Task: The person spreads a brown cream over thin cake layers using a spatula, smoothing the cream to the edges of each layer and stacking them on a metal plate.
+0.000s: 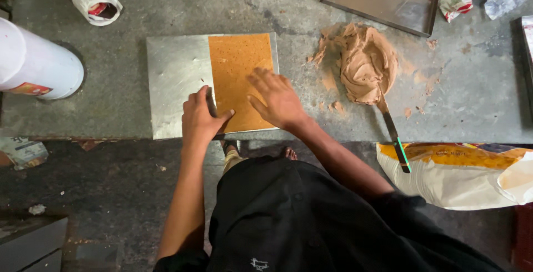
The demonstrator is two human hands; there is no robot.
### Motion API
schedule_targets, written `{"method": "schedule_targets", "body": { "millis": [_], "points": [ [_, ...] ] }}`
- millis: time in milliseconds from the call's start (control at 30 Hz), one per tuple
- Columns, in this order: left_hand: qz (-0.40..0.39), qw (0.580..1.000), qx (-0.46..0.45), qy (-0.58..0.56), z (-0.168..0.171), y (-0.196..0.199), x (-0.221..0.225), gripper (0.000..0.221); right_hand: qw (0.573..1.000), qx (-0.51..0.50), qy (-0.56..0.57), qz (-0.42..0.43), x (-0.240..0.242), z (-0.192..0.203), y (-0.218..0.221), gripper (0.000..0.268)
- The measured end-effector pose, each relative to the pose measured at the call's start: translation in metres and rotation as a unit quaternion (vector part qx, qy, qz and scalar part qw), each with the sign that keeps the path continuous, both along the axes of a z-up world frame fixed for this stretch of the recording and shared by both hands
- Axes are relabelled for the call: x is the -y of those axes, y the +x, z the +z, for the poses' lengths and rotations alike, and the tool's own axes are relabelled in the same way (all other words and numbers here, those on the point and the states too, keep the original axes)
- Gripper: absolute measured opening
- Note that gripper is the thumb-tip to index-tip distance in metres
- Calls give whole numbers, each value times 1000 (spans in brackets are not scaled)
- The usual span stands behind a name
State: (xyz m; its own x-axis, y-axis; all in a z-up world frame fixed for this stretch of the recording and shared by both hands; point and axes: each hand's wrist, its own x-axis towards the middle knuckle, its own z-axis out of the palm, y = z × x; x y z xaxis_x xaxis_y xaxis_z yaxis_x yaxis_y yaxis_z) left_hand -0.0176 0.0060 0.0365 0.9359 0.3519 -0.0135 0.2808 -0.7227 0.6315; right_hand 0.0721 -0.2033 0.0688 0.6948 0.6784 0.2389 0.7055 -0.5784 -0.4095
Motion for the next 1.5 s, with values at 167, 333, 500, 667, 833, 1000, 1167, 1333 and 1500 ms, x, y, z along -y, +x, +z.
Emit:
{"method": "schedule_targets", "body": {
  "millis": [167, 333, 500, 667, 833, 1000, 1167, 1333, 1500],
  "points": [
    [-28, 998, 46, 30, -22, -6, -2, 75, 991, 14, -126, 38, -6, -16, 3, 37],
    [9, 992, 127, -7, -24, -17, 7, 66, 988, 30, -109, 108, -5, -27, 8, 36],
    [146, 985, 89, -15, -4, -47, 17, 38, 994, 34, -63, 79, -13, -19, 75, 25],
    [140, 948, -144, -247, -12, -73, 23, 48, 994, 86, -56, 48, -39, -23, 153, 39],
    [134, 855, -144, -481, -44, -61, 29, 47, 992, -116, -55, -1, -36, -51, 168, 42],
    [220, 879, -44, -421, -46, -43, 10, 47, 997, -53, 5, -50, -21, -57, 142, 31],
    [320, 878, -83, -346, -24, -32, -33, 41, 991, -113, 19, -64, 2, -52, 97, 28],
    [319, 943, 29, -91, -49, -70, -13, 69, 994, -74, 69, -33, 14, -69, 86, 48],
    [334, 919, -8, -208, -63, -93, 30, 97, 995, -79, 60, 29, 17, -89, 112, 48]
  ]
}}
